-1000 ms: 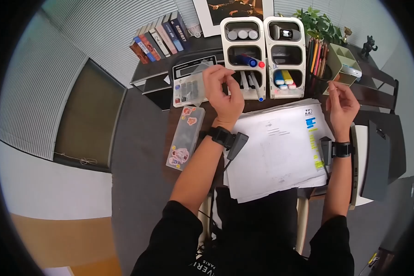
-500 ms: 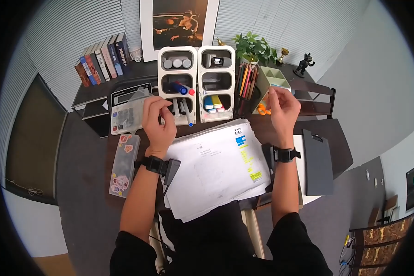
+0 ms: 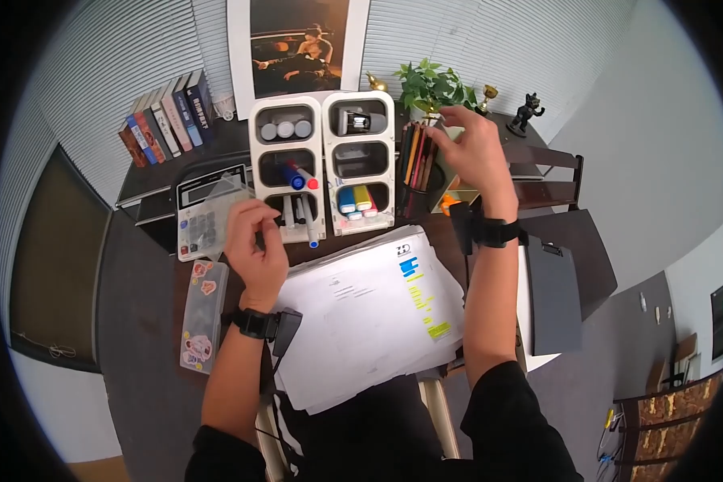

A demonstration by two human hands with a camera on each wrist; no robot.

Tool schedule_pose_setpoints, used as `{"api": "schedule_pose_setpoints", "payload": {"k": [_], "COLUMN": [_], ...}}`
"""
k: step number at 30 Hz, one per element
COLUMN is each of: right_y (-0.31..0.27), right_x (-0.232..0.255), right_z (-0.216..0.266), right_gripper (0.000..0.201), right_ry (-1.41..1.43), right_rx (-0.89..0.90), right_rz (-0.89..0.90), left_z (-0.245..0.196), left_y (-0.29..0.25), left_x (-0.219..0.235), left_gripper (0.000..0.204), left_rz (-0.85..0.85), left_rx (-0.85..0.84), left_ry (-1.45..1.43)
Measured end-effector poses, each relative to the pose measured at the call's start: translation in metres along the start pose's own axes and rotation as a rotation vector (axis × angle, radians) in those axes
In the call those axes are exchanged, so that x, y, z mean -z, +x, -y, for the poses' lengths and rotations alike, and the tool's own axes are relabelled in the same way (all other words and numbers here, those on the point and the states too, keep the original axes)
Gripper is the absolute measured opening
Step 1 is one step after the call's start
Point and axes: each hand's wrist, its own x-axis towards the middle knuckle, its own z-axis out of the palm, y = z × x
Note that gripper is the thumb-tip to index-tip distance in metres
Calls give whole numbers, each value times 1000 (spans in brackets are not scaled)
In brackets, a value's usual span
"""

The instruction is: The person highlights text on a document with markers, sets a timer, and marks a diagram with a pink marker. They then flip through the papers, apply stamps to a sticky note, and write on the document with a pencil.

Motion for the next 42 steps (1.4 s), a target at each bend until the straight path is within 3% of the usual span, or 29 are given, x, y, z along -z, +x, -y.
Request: {"api": "schedule_pose_setpoints", "payload": {"k": [5, 14, 20, 27, 31, 36, 42], "right_y": [-2, -4, -8, -10, -11, -9, -9], "right_x": [-13, -24, -36, -62, -70, -65, -64], "right_z": [8, 8, 6, -1, -1, -3, -4], "right_gripper": [44, 63, 77, 93, 89, 86, 57], "right_ry": [24, -21, 23, -94, -114, -127, -73], "right_rx": [24, -103, -204, -149, -136, -141, -101], "right_rz": [-53, 27, 184, 129, 69, 27, 63], "left_z": [0, -8, -8, -5, -10, -7, -4], "left_y": [-4, -5, -5, -5, -5, -6, -8], "left_x": [4, 2, 5, 4, 3, 2, 4], "left_gripper": [16, 16, 15, 14, 18, 17, 15], "left_rz": [92, 77, 91, 99, 73, 64, 115], "left_rx": [-44, -47, -17, -86, 4, -21, -43], "left_ry": [14, 35, 40, 33, 24, 21, 34]}}
